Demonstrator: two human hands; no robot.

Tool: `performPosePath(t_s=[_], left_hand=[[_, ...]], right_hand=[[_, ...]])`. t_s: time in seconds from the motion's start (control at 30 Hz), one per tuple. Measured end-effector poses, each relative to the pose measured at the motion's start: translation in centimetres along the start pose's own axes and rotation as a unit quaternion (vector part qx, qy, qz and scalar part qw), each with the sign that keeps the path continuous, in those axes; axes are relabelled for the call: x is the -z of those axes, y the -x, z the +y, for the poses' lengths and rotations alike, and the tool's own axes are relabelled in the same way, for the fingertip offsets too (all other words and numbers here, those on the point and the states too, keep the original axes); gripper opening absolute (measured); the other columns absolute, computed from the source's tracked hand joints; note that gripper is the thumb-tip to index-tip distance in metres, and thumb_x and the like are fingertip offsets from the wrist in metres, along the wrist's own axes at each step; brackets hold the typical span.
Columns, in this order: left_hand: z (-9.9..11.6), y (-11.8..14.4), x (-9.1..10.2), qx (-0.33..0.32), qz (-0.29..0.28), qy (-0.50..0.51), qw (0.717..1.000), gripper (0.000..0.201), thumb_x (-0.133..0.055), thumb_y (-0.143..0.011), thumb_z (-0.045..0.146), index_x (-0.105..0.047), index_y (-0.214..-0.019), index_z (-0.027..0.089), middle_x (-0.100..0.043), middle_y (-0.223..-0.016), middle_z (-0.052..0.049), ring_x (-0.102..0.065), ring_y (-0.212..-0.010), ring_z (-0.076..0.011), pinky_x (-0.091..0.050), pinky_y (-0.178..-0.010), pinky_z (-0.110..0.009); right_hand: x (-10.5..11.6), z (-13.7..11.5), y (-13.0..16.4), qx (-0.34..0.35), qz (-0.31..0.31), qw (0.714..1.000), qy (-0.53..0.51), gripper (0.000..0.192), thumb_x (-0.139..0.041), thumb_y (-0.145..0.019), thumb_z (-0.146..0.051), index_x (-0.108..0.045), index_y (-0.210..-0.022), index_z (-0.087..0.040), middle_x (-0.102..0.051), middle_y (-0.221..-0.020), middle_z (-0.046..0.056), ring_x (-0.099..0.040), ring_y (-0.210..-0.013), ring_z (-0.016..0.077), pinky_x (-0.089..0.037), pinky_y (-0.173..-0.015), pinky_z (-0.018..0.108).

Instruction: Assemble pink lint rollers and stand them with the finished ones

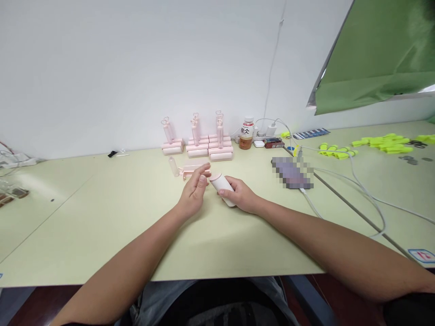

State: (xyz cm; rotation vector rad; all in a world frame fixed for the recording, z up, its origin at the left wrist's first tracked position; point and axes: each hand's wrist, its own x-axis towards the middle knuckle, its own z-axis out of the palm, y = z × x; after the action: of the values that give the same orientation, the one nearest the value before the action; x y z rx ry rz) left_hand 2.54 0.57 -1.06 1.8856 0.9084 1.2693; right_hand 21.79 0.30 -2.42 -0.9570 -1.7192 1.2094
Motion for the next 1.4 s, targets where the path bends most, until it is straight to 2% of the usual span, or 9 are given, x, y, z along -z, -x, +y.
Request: performPosePath(t_s=[0.13,0.27,0.33,0.47,0.7,0.93,1.07,1.17,1.4], left_hand=[[0.8,0.3,0.2,-0.048,0.066,-0.052,0.995,0.055,-0.033,-0.098,0.053,-0.038,-0.146,0.025,-0.042,-0.15,-0.012,-0.049,-0.129,-0.0259,-0.045,-0.102,-0.044],[1.8,0.0,0.9,-0.065,-0.107,-0.116,0.985,0.045,-0.032,-0.1,0.044,-0.062,-0.125,0.022,-0.062,-0.133,-0.008,-0.053,-0.126,-0.0246,-0.039,-0.108,-0.043],[2.0,-0.5,1.7,-0.059,-0.093,-0.146,0.983,0.04,-0.036,-0.098,0.038,-0.065,-0.12,0.021,-0.065,-0.128,-0.007,-0.057,-0.121,-0.0243,-0.041,-0.105,-0.04],[1.7,-1.7,4.4,0.063,0.036,-0.237,0.969,0.025,-0.054,-0.084,0.029,-0.071,-0.101,0.022,-0.073,-0.093,-0.006,-0.066,-0.083,-0.0239,-0.049,-0.075,-0.033],[0.0,-1.7,5.4,0.194,-0.086,-0.402,0.891,0.034,-0.063,-0.073,0.034,-0.067,-0.103,0.021,-0.068,-0.115,-0.013,-0.064,-0.094,-0.0314,-0.045,-0.071,-0.032],[-0.5,-1.4,4.3,0.194,-0.134,-0.408,0.882,0.03,-0.057,-0.081,0.03,-0.066,-0.108,0.02,-0.066,-0.112,-0.016,-0.064,-0.099,-0.0341,-0.046,-0.081,-0.038],[-0.3,-1.4,3.8,0.156,-0.085,-0.276,0.944,0.034,-0.054,-0.088,0.034,-0.061,-0.119,0.023,-0.064,-0.117,-0.013,-0.06,-0.108,-0.0301,-0.046,-0.087,-0.037],[-0.1,-1.5,3.0,0.181,-0.035,-0.127,0.975,0.03,-0.05,-0.091,0.039,-0.063,-0.114,0.024,-0.064,-0.091,-0.006,-0.063,-0.084,-0.022,-0.049,-0.071,-0.031],[0.8,-2.2,1.5,0.306,0.146,0.225,0.913,0.022,-0.044,-0.096,0.032,-0.059,-0.095,0.015,-0.061,-0.082,-0.004,-0.056,-0.055,-0.0093,-0.048,-0.052,-0.024]], right_hand=[[0.0,0.0,-0.1,-0.021,0.012,0.999,-0.021,0.043,-0.066,-0.077,-0.055,-0.055,-0.093,-0.017,-0.056,-0.075,0.0,-0.05,-0.062,0.0146,-0.038,-0.055,0.026],[0.1,-0.1,-0.1,-0.009,0.015,1.0,-0.017,0.043,-0.068,-0.074,-0.055,-0.055,-0.09,-0.017,-0.055,-0.071,-0.001,-0.049,-0.063,0.0143,-0.038,-0.057,0.026],[0.1,-0.2,0.0,-0.018,0.013,0.999,-0.024,0.042,-0.069,-0.073,-0.054,-0.055,-0.088,-0.017,-0.056,-0.07,-0.001,-0.05,-0.062,0.0143,-0.039,-0.057,0.026],[0.2,-0.4,0.0,-0.048,0.026,0.997,-0.053,0.038,-0.069,-0.073,-0.051,-0.053,-0.086,-0.019,-0.06,-0.077,0.001,-0.055,-0.063,0.0154,-0.041,-0.055,0.027],[0.1,-0.7,0.0,-0.043,0.046,0.996,-0.064,0.041,-0.067,-0.075,-0.052,-0.056,-0.093,-0.017,-0.067,-0.085,0.006,-0.052,-0.062,0.0136,-0.04,-0.054,0.025],[-0.1,-1.3,0.1,-0.064,0.057,0.992,-0.095,0.046,-0.067,-0.072,-0.057,-0.056,-0.092,-0.017,-0.068,-0.086,0.006,-0.048,-0.056,0.0112,-0.038,-0.052,0.025],[-0.1,-1.4,0.1,-0.076,0.046,0.99,-0.108,0.047,-0.067,-0.071,-0.059,-0.056,-0.089,-0.017,-0.068,-0.082,0.006,-0.05,-0.056,0.0118,-0.038,-0.051,0.025],[-0.1,-1.4,0.2,-0.089,0.042,0.989,-0.114,0.047,-0.067,-0.07,-0.06,-0.057,-0.087,-0.017,-0.068,-0.079,0.005,-0.049,-0.054,0.0114,-0.037,-0.049,0.024],[0.0,-1.0,-0.1,-0.111,0.071,0.98,-0.147,0.047,-0.07,-0.068,-0.06,-0.056,-0.085,-0.018,-0.068,-0.079,0.005,-0.05,-0.054,0.0117,-0.037,-0.046,0.023]])
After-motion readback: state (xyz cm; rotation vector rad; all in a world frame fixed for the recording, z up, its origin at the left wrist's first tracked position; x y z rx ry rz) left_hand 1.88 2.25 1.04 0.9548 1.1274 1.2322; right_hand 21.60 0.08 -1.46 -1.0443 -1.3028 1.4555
